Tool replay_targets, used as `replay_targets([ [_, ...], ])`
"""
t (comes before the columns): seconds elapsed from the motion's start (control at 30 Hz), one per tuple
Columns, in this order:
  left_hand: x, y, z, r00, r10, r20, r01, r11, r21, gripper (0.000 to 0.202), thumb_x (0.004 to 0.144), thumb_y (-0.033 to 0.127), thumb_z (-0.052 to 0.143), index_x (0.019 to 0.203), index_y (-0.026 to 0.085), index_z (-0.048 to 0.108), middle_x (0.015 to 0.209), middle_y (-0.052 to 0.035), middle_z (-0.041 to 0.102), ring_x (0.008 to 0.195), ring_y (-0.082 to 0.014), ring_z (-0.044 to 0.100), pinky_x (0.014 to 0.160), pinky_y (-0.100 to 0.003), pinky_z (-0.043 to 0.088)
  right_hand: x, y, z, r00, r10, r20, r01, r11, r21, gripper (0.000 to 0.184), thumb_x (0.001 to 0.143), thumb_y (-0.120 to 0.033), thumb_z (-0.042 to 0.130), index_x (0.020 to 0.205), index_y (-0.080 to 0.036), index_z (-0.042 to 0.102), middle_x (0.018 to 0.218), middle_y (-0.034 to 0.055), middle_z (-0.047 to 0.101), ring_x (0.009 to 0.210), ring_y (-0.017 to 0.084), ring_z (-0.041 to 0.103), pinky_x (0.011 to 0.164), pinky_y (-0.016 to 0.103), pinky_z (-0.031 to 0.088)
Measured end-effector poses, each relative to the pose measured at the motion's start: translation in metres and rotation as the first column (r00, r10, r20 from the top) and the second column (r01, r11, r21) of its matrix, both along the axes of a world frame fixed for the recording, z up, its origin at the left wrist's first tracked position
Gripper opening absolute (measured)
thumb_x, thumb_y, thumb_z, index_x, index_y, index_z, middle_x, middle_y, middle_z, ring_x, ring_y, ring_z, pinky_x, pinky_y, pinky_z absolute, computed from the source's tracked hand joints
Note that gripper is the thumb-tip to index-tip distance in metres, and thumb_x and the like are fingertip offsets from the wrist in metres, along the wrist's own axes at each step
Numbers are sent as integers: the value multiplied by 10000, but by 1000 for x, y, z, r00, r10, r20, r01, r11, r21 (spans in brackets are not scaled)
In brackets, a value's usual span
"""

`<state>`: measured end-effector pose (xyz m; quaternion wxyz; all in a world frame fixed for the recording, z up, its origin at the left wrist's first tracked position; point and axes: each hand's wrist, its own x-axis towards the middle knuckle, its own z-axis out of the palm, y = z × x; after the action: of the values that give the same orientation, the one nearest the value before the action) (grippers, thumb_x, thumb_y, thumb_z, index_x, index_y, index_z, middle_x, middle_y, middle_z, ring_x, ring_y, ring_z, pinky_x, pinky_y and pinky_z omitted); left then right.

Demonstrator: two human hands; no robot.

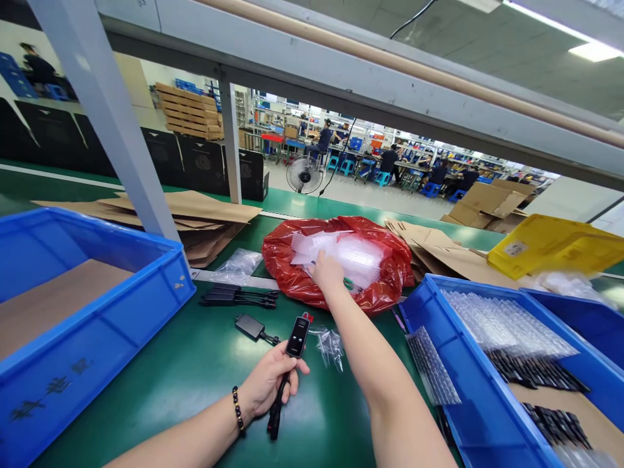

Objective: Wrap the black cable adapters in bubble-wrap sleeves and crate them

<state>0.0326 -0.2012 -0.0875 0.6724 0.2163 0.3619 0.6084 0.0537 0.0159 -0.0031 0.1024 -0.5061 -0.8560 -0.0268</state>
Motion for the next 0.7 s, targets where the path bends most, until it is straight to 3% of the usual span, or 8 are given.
replay_targets([
  [0.07,0,0,0,1000,-7,9,7,1000,3,303,675,266,633,870,165,424,680,-23,659,364,-86,544,250,-137,340,-9,3,-7,999,-31,-19,30,999,-39,580,789,-440,532,1205,-60,399,986,213,607,934,289,588,754,345,417],
  [0.17,0,1,-1,1000,-16,22,16,1000,15,296,676,257,633,866,164,426,685,-28,663,371,-90,551,247,-136,339,-8,14,-12,996,-77,-45,73,993,-90,376,809,-299,498,1064,-25,529,931,233,630,910,295,601,747,348,416],
  [0.27,0,1,-2,999,-27,34,26,999,32,300,676,254,640,871,160,432,699,-38,669,374,-91,556,241,-132,333,7,25,-8,993,-96,-75,87,989,-115,261,799,-222,462,915,-50,621,906,216,649,858,270,616,704,315,415],
  [0.37,-1,1,-2,999,-35,40,34,999,41,311,680,251,645,894,153,442,714,-48,675,386,-94,564,245,-134,347,33,27,4,985,-101,-137,86,990,-112,290,818,-257,417,864,-91,651,843,156,670,770,222,621,633,266,403],
  [0.53,-1,-1,-1,997,-55,48,52,997,61,303,690,244,649,902,150,454,717,-47,675,401,-96,571,260,-137,371,79,6,14,966,-87,-242,84,996,-24,393,870,-344,313,898,-127,639,796,85,662,733,177,591,608,233,380],
  [0.63,-1,-1,-1,997,-69,47,65,995,71,290,698,231,647,905,153,460,718,-44,675,411,-99,578,269,-139,380,93,-5,6,964,-83,-251,110,990,94,324,862,-272,346,990,-131,608,958,111,636,855,193,570,670,246,369],
  [0.7,-1,-1,-1,997,-68,46,64,995,72,288,700,227,646,909,154,462,715,-43,676,414,-101,579,272,-140,382,94,-7,-2,978,-35,-205,57,993,103,253,831,-243,419,945,-148,624,982,110,627,864,190,570,672,242,365],
])
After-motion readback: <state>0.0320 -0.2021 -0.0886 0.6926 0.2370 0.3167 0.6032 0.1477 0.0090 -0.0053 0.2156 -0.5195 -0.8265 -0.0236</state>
